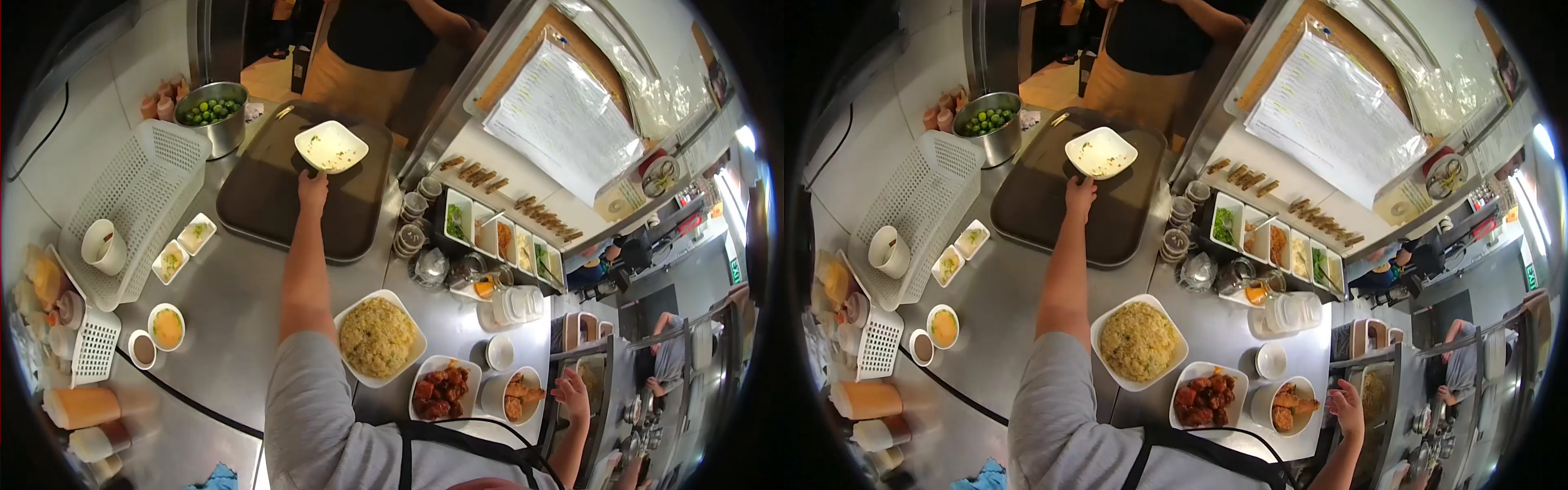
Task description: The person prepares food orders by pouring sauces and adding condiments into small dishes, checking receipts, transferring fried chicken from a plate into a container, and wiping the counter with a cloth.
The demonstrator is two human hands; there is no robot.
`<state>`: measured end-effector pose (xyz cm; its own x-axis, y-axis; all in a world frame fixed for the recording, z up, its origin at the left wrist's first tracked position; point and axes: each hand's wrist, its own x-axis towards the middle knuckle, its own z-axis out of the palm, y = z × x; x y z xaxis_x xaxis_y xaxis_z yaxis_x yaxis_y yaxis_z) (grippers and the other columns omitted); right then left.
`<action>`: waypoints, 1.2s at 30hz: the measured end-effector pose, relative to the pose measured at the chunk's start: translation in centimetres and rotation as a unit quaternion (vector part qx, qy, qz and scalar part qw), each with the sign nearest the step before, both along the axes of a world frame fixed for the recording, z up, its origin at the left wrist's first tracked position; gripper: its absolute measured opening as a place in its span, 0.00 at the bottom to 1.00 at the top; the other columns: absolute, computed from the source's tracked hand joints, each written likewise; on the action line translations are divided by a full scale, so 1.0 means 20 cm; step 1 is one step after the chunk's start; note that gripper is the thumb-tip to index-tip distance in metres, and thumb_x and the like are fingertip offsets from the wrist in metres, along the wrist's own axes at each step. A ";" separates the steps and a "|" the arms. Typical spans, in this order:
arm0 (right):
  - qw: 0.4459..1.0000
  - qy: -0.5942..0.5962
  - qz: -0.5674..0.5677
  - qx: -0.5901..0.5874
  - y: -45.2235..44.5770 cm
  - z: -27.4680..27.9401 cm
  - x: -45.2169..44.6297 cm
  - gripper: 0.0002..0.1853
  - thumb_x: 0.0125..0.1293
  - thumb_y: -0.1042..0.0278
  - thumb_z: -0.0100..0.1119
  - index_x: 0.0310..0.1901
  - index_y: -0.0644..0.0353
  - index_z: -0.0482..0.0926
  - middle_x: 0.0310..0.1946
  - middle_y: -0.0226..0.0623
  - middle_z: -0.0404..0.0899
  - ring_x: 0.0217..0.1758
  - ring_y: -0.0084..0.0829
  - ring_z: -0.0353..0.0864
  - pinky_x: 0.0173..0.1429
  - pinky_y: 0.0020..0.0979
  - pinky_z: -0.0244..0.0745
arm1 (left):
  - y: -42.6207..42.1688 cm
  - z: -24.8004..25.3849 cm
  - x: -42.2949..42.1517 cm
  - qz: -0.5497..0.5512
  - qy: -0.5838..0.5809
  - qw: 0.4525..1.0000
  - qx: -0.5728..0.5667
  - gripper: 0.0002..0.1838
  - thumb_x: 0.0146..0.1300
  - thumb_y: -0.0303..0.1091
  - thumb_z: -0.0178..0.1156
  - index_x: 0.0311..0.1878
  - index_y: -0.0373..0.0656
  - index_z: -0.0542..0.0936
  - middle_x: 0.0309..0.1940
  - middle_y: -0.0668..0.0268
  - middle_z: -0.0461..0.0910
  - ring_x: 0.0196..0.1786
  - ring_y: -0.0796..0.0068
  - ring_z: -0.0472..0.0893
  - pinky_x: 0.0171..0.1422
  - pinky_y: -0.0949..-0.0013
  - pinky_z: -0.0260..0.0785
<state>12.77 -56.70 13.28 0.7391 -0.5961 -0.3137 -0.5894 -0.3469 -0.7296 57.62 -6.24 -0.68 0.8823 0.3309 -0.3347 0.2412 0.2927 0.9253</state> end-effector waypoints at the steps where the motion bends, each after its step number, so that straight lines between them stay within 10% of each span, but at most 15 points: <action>1: 1.000 0.020 0.015 0.008 -0.01 -0.02 -0.03 0.22 0.58 0.61 0.50 0.54 0.55 0.62 0.35 0.30 0.74 0.27 0.22 0.76 0.30 0.22 0.68 | -0.01 -0.04 -0.04 -0.033 -0.028 0.995 0.091 0.35 0.57 0.36 0.52 0.63 0.38 0.46 0.53 0.51 0.63 0.47 0.60 0.72 0.48 0.67 0.68; 9: 0.992 0.055 0.055 0.095 -0.06 -0.16 -0.19 0.25 0.58 0.53 0.50 0.54 0.55 0.62 0.35 0.33 0.74 0.29 0.24 0.75 0.32 0.24 0.68 | 0.02 -0.17 -0.41 -0.161 -0.023 0.699 0.696 0.30 0.56 0.44 0.48 0.61 0.44 0.56 0.62 0.52 0.48 0.64 0.54 0.51 0.65 0.60 0.47; 22: 0.956 0.070 0.113 0.261 -0.05 -0.30 -0.29 0.36 0.56 0.59 0.52 0.62 0.50 0.43 0.31 0.43 0.76 0.23 0.31 0.78 0.27 0.26 0.74 | 0.06 -0.01 -0.80 -0.063 -0.166 0.839 0.515 0.25 0.54 0.44 0.51 0.51 0.37 0.68 0.50 0.46 0.66 0.55 0.51 0.65 0.58 0.60 0.57; 30: 0.888 0.044 0.118 0.443 -0.07 -0.45 -0.26 0.25 0.55 0.69 0.46 0.56 0.58 0.54 0.40 0.47 0.72 0.24 0.37 0.77 0.26 0.32 0.76 | 0.40 0.16 -1.92 0.139 -0.083 0.877 0.451 0.18 0.56 0.37 0.52 0.47 0.35 0.72 0.44 0.53 0.73 0.50 0.62 0.72 0.55 0.67 0.60; 36: 0.931 0.001 0.112 0.347 -0.13 -0.48 -0.17 0.23 0.53 0.72 0.42 0.54 0.64 0.58 0.44 0.44 0.70 0.31 0.37 0.77 0.29 0.33 0.78 | 0.45 0.08 -2.97 0.292 0.016 0.852 0.433 0.19 0.57 0.35 0.52 0.51 0.37 0.69 0.48 0.56 0.71 0.48 0.68 0.71 0.52 0.70 0.62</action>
<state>9.38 -59.35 3.72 0.8195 -0.0796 -0.5676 -0.5609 0.0923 -0.8227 -1.77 2.69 0.86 0.4769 0.8462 0.2377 0.3182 -0.4183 0.8508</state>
